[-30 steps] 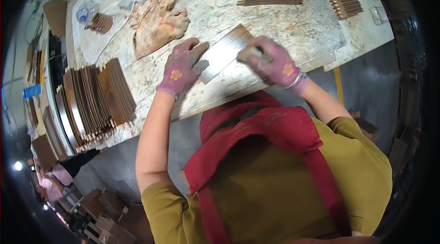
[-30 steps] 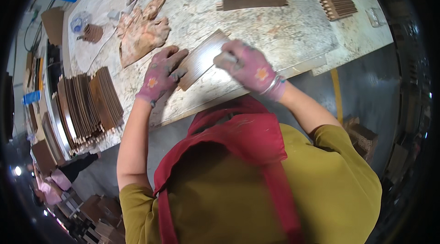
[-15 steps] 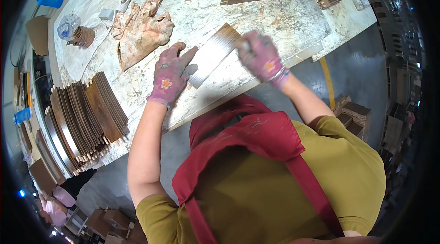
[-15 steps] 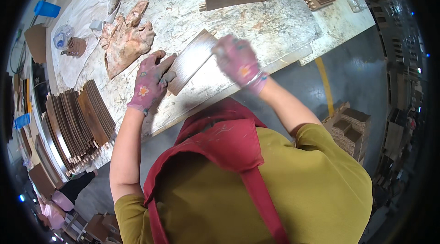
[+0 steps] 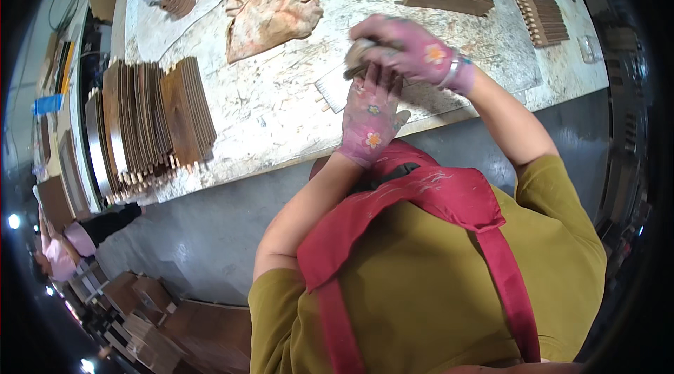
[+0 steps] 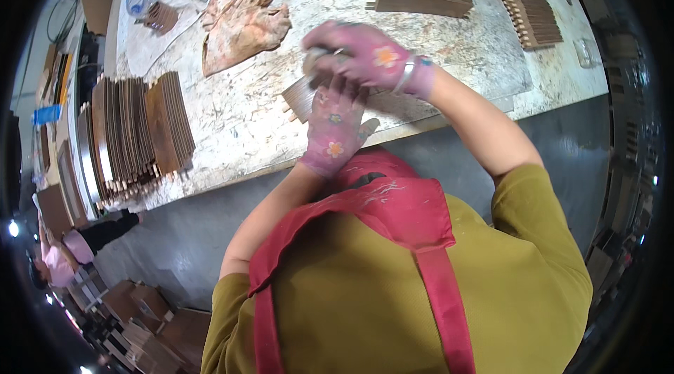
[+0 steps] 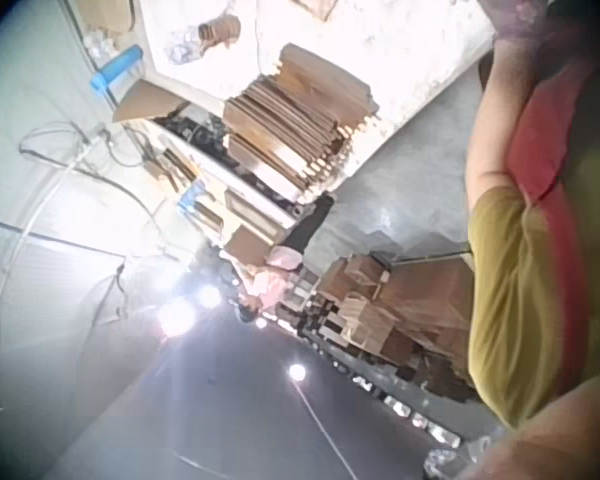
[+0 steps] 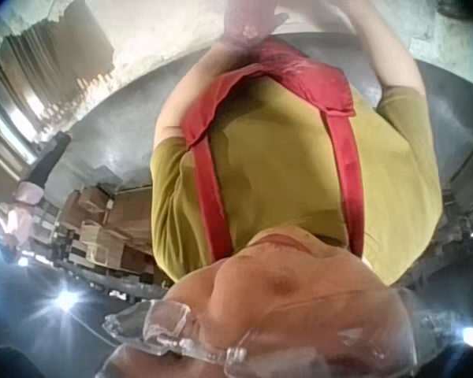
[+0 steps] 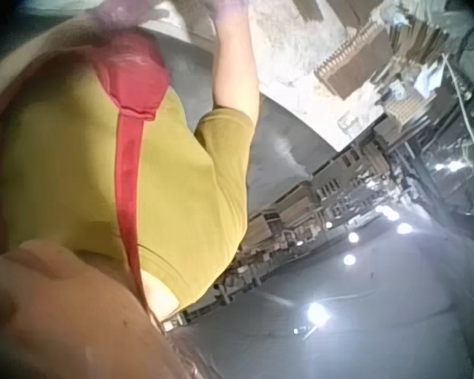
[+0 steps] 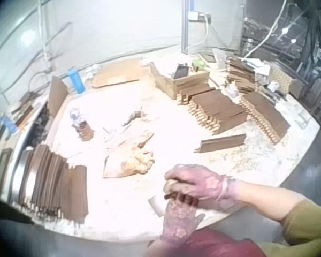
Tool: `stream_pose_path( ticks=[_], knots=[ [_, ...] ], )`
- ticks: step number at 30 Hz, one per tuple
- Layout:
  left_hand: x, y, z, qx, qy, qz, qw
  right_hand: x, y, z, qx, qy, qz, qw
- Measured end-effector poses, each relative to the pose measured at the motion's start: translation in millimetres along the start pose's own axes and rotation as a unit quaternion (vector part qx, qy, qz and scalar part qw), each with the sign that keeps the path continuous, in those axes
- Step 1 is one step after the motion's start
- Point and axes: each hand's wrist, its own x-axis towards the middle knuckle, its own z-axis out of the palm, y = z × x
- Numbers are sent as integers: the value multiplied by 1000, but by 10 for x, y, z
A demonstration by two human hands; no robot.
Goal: The person uses a small block to sand the edges and surfaces of wooden pieces by hand, moving each piece aside to form stacks on a workbench.
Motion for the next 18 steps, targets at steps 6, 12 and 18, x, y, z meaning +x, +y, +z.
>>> stream_pose_path(
  ticks=[6, 12, 18],
  knots=[
    [-209, 131, 264, -144, -82, -132, 977, 413, -124, 586, -160, -303, -155, 927],
    [-185, 144, 227, -125, 22, -120, 985, 557, 17, 706, -273, -269, -299, 874],
    [-38, 81, 112, -77, -18, -59, 995, 750, 378, 403, -140, -59, -130, 980]
  ],
)
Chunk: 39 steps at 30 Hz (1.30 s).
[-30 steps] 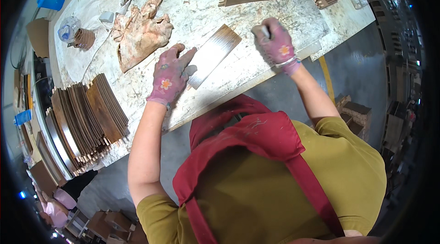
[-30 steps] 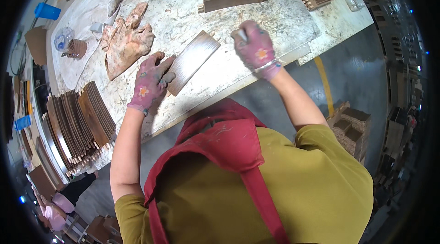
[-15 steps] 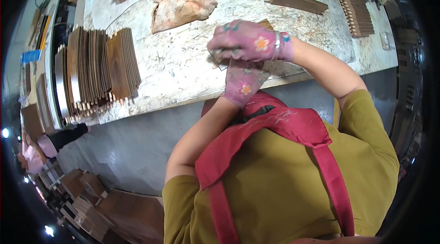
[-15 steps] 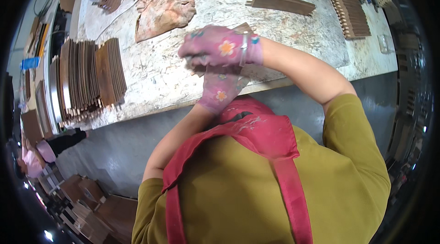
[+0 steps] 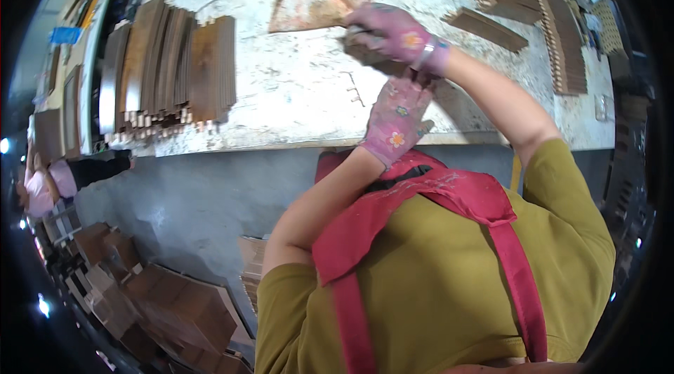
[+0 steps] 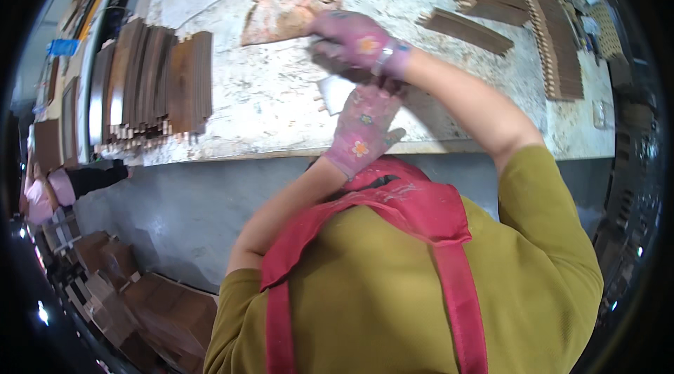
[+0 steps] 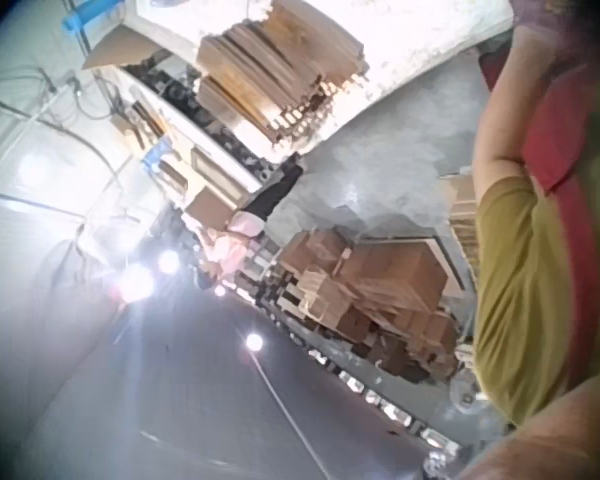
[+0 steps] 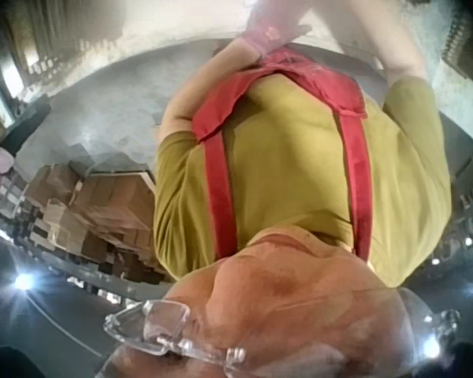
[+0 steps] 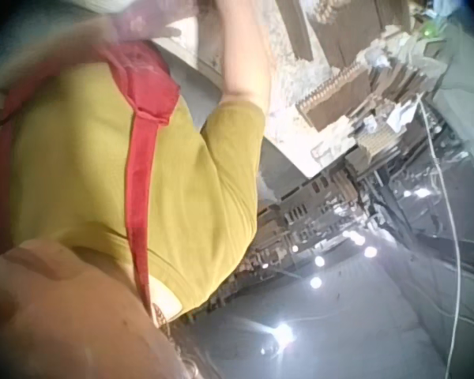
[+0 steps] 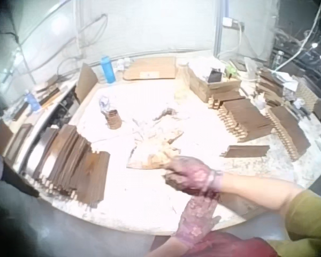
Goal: The person uses a small block to sand the edges and surfaces of wooden pieces by hand, moving each piece aside to form stacks on a workbench.
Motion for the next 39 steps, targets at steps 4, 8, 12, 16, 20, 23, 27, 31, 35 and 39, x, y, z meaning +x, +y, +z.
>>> stream_pose_path(
  ticks=[4, 8, 12, 16, 20, 23, 27, 31, 35, 39],
  knots=[
    [-14, -252, -154, -93, 24, -81, 992, -258, -296, -71, 333, 155, 284, 886],
    [-170, -553, -189, 58, 59, -106, 991, -758, -65, 199, 390, 334, 281, 811],
    [-230, -384, -275, 52, -37, -87, 994, -731, -183, 579, 530, 356, 252, 727],
    [-295, -434, -288, 53, 28, -72, 996, -779, 88, 578, 505, 375, 229, 742],
    [-458, -552, -466, 30, 12, -134, 990, -997, 547, 276, 391, 441, 246, 769],
    [-324, -551, -579, 3, 36, -125, 992, -947, 232, 143, 504, 458, 244, 690],
    [23, -458, -234, 21, 13, -48, 999, -631, -24, 504, 504, 366, 211, 753],
    [-35, -513, -207, 24, 7, -60, 998, -737, 155, 441, 540, 358, 216, 731],
    [-199, -558, -290, 28, 42, -89, 995, -1003, 627, 324, 419, 409, 233, 776],
    [-307, -856, -292, -97, 29, -165, 981, -1197, 373, 97, 370, 469, 242, 764]
  ],
)
